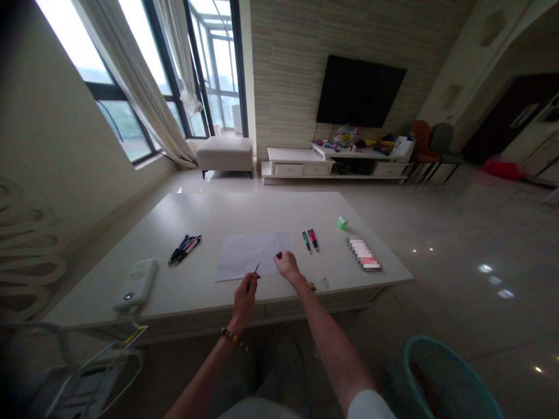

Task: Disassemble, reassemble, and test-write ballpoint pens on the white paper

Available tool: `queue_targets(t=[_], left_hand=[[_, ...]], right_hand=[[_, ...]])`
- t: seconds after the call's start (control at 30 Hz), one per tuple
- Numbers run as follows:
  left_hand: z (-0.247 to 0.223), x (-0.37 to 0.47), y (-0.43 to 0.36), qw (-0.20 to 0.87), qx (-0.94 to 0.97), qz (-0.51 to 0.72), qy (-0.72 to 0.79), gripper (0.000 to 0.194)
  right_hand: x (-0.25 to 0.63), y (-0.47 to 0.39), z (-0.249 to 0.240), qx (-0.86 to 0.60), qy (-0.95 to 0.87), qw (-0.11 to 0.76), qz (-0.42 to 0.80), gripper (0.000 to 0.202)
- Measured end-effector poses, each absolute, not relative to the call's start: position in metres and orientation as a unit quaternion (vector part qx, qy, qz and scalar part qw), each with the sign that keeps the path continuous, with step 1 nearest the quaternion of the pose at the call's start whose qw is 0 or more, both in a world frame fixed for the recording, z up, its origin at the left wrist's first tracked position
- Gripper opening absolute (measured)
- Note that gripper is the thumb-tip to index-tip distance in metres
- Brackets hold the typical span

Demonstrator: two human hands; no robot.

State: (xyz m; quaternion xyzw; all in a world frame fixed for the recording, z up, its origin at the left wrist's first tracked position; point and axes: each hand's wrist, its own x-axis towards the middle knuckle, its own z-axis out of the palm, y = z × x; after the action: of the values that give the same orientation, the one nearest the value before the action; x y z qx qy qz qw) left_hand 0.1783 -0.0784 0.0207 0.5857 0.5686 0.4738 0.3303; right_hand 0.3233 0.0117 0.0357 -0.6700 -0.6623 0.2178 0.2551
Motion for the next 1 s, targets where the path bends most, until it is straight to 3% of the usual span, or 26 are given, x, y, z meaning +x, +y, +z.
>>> queue_targets(t=[0.1, 0.2, 0.43, 0.8, 1.0], left_hand=[[0.025, 0.177, -0.081, 0.330, 0.585, 0.475, 0.568, 0.031], [0.034, 0.179, -0.086, 0.329, 0.590, 0.481, 0.559, 0.030], [0.054, 0.185, -0.093, 0.326, 0.611, 0.487, 0.533, 0.030], [0.052, 0.184, -0.093, 0.310, 0.627, 0.473, 0.535, 0.028], [0.050, 0.183, -0.093, 0.307, 0.630, 0.473, 0.533, 0.027]], right_hand=[[0.323, -0.011, 0.053, -0.544, -0.593, 0.478, 0.351, 0.024], [0.317, -0.038, 0.074, -0.455, -0.537, 0.584, 0.405, 0.031], [0.304, -0.060, 0.100, -0.422, -0.540, 0.602, 0.409, 0.020], [0.304, -0.060, 0.090, -0.426, -0.559, 0.568, 0.428, 0.023], [0.307, -0.058, 0.090, -0.423, -0.538, 0.596, 0.422, 0.021]])
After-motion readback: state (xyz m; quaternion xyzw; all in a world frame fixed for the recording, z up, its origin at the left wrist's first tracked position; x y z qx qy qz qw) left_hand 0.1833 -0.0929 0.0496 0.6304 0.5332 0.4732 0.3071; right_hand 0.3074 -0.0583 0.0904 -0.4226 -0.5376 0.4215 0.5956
